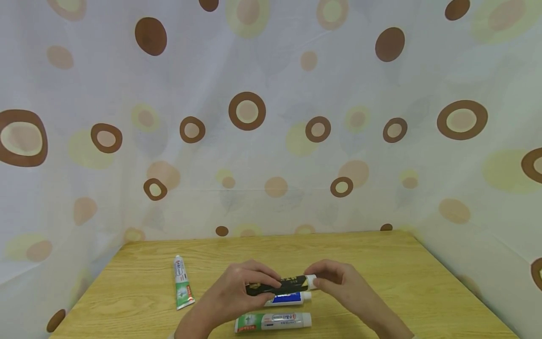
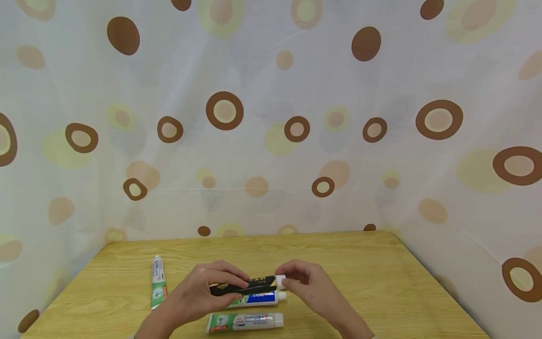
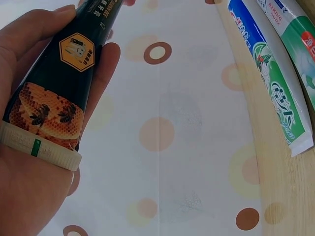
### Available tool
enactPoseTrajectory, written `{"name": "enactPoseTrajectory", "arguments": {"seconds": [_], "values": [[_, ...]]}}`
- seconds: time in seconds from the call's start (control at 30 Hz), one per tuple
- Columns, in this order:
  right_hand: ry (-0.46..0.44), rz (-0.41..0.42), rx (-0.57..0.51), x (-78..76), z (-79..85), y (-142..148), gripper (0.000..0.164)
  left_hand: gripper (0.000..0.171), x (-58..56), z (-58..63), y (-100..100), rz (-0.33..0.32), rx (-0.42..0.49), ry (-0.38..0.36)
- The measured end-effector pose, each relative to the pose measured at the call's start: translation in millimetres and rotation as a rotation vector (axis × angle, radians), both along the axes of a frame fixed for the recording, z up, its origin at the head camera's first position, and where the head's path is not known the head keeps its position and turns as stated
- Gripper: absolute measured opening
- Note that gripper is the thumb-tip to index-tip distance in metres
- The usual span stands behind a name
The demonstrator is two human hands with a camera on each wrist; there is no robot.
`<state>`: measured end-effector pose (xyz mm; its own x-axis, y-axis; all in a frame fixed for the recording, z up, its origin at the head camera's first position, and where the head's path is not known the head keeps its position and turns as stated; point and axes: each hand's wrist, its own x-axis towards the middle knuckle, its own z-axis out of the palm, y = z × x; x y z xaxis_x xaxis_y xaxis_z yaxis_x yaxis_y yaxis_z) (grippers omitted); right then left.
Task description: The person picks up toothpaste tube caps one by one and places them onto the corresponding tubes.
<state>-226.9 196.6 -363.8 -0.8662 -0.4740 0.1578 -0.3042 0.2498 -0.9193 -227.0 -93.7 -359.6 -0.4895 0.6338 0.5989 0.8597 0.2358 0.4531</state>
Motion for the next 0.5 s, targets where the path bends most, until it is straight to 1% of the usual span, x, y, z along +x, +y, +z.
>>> {"name": "enactPoseTrajectory", "arguments": {"seconds": [0.2, 0.27, 0.5], "values": [[0.038, -0.041, -0.01, 0.7, 0.1, -1.3, 0.029, 0.018, 0.7, 1.2, 0.0, -0.009, 0.005, 0.014], [0.024, -0.046, -0.014, 0.7, 0.4, -1.0, 0.029, 0.017, 0.8, 1.6, -0.2, -0.009, 0.005, 0.012], [-0.012, -0.026, -0.016, 0.1, 0.4, 0.6, 0.032, 0.017, 1.1, 2.7, -0.5, -0.002, 0.009, 0.003]]}}
